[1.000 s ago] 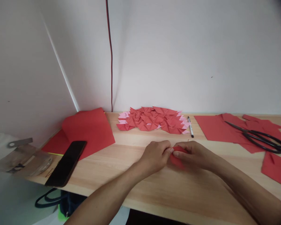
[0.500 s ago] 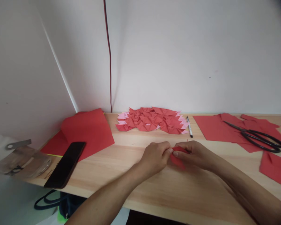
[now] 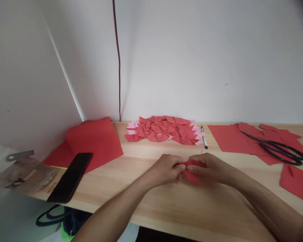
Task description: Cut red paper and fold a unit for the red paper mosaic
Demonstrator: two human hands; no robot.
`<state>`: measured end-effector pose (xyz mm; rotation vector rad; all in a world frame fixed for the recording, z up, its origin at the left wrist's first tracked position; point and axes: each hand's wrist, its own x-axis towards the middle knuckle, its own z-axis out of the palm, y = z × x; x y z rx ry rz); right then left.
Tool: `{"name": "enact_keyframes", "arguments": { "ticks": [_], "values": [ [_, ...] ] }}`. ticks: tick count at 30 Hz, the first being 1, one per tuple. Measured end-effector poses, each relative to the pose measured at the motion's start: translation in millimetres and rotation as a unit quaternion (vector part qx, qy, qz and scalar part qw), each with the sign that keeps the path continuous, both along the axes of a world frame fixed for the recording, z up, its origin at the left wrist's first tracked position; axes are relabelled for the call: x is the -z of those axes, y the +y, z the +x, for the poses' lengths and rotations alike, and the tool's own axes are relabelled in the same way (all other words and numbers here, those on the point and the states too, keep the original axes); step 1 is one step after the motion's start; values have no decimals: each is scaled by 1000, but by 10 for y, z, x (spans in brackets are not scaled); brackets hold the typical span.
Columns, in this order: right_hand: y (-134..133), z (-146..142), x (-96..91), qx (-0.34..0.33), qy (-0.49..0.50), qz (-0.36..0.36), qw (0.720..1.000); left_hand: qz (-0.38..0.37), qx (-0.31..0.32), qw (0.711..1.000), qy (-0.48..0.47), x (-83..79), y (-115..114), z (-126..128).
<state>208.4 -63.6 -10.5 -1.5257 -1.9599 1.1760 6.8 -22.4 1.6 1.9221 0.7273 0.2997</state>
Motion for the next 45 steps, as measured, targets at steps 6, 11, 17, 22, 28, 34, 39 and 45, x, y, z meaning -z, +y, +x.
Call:
{"name": "enact_keyframes", "arguments": {
  "ticks": [6,11,17,22,28,34,39,45],
  "values": [
    [1,-42,28,-5,49,25,998,4,-5,1000,-2,31,-32,37],
    [-41,-128,22,17,-2,90,996,-83,-30,996,-1,81,-40,58],
    [-10,-82,27,50,-14,95,994,-58,-47,997,-20,63,-40,87],
    [-19,-103,-40,72,-36,114,990,-132,-18,990,-53,82,-14,76],
    [-6,-16,-62,223,26,251,941,-262,-97,941,-194,100,85,40],
    [-33,-32,-11,205,5,417,885,-309,-137,908,-248,67,103,12],
    [-51,-89,15,40,-89,504,858,-340,-138,904,-221,55,84,32],
    [-64,-76,13,-15,-88,516,852,-388,-74,908,-141,87,41,68]
  ]
}}
